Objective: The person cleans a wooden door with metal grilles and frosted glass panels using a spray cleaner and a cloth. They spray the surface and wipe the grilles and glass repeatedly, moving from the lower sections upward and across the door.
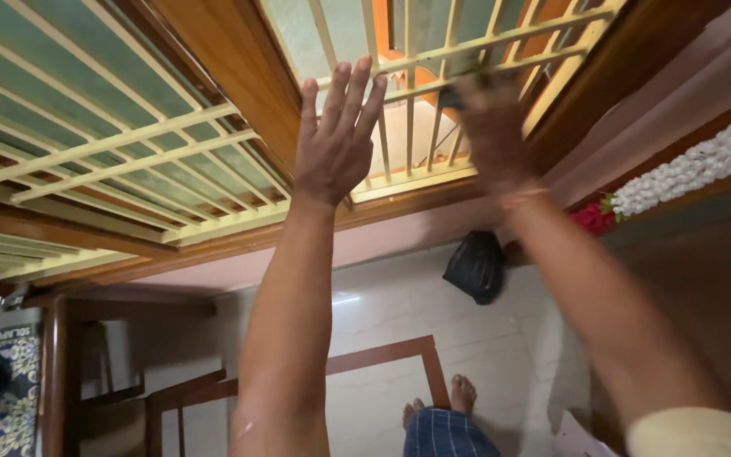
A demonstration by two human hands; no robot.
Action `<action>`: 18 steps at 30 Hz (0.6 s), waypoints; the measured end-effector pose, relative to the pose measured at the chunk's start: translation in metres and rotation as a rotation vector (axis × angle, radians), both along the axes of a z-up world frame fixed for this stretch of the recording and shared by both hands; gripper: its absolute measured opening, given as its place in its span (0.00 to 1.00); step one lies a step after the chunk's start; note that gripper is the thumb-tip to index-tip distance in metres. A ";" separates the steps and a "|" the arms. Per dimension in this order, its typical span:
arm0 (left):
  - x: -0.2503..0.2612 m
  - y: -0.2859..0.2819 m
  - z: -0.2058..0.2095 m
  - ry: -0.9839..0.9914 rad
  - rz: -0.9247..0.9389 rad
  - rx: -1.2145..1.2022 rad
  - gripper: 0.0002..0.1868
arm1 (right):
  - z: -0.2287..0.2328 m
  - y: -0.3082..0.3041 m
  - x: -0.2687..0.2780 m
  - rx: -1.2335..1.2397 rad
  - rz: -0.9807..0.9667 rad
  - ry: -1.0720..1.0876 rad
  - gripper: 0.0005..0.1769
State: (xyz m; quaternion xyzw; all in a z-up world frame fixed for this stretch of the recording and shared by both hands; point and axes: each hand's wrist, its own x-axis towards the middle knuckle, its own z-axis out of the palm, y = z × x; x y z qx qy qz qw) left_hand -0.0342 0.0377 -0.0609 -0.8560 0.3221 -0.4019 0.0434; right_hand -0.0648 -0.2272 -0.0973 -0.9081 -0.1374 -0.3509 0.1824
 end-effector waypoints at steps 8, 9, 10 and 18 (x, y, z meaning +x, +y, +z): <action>0.012 -0.006 -0.004 -0.133 0.015 0.000 0.32 | -0.014 -0.044 -0.011 -0.168 -0.268 -0.348 0.17; 0.009 -0.005 -0.007 -0.144 0.013 -0.004 0.31 | -0.017 -0.020 -0.006 -0.007 -0.123 -0.263 0.19; 0.005 -0.005 -0.009 -0.106 0.001 -0.028 0.31 | -0.021 0.010 0.000 0.155 0.021 -0.176 0.22; 0.001 -0.004 -0.005 0.101 -0.069 -0.169 0.30 | -0.057 0.143 0.018 -0.197 0.363 0.015 0.30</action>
